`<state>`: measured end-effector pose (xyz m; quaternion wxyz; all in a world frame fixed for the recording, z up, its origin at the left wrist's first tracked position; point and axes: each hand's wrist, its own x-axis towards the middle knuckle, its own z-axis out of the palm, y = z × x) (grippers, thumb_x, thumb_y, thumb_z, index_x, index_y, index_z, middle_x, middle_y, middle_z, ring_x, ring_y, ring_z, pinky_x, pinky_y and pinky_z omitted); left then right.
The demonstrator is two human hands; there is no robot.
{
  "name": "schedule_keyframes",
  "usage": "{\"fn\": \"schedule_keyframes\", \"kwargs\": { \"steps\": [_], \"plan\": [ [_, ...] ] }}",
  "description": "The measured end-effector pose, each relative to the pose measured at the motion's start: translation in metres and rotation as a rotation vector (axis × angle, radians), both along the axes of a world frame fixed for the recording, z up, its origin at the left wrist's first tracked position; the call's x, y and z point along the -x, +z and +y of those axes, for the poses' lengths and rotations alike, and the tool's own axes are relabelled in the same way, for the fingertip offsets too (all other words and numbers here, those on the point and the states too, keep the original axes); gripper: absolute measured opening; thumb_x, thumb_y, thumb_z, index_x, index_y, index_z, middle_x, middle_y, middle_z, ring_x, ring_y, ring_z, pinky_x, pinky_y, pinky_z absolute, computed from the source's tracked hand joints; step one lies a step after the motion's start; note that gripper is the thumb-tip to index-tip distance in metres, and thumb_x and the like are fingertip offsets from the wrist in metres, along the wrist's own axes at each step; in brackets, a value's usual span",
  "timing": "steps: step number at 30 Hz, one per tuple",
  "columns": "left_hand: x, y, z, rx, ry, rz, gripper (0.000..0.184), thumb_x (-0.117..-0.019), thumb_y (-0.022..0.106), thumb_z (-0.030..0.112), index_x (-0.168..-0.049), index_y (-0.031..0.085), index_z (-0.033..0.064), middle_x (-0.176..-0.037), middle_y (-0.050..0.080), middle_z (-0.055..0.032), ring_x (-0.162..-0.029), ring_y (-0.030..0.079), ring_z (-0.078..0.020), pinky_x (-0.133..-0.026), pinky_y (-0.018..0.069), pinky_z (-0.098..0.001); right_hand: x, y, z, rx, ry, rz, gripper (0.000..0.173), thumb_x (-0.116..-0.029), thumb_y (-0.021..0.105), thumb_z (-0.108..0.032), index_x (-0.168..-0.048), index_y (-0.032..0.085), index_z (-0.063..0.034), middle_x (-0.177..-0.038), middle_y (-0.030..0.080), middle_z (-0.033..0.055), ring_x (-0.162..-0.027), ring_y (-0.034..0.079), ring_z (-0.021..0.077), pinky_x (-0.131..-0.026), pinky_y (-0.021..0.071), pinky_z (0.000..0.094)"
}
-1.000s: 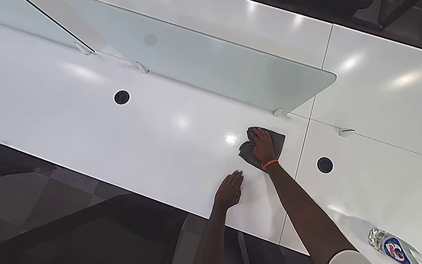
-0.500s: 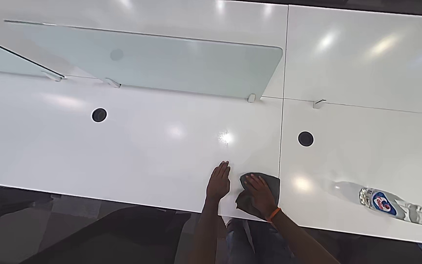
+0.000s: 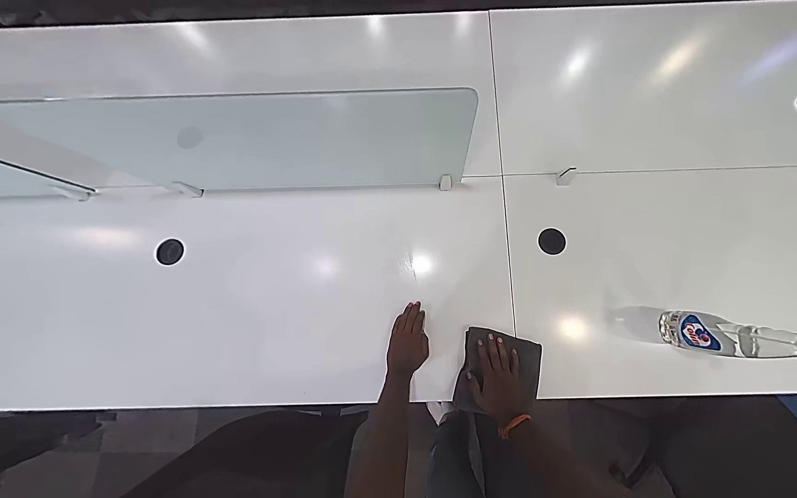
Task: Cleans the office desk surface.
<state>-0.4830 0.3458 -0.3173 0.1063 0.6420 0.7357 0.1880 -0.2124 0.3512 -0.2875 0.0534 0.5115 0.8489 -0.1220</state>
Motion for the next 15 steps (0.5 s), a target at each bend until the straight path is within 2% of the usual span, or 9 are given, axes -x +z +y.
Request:
{"fn": "schedule_keyframes", "kwargs": {
  "steps": [6,9,15],
  "plan": [
    [-0.001,0.000,0.000,-0.027,0.001,0.013,0.048,-0.0965,0.039,0.018,-0.138,0.060,0.0046,-0.155,0.050,-0.0110,-0.148,0.042,-0.0285,-0.120,0.0347,-0.0456,0.025,0.002,0.065,-0.013,0.011,0.020,0.085,-0.0914,0.042,-0.068,-0.161,0.034,-0.0198,-0.170,0.025,0.0074,-0.157,0.020,0.0308,-0.123,0.0132,0.0642],
    [-0.001,0.000,0.000,-0.013,0.004,0.006,0.049,-0.0957,0.039,0.018,-0.138,0.060,0.0048,-0.155,0.050,-0.0106,-0.148,0.041,-0.0282,-0.120,0.0342,-0.0456,0.042,0.002,0.107,-0.032,-0.023,0.026,0.084,-0.0918,0.042,-0.067,-0.162,0.033,-0.0211,-0.170,0.025,0.0057,-0.158,0.020,0.0288,-0.124,0.0125,0.0625],
    [-0.002,0.005,0.001,0.014,0.009,0.008,0.049,-0.0960,0.039,0.019,-0.137,0.061,0.0046,-0.155,0.050,-0.0103,-0.147,0.042,-0.0283,-0.119,0.0348,-0.0459,0.068,0.000,0.171,-0.057,-0.113,0.026,0.087,-0.0914,0.040,-0.068,-0.163,0.030,-0.0193,-0.170,0.024,0.0097,-0.158,0.017,0.0310,-0.124,0.0111,0.0622]
  ]
}}
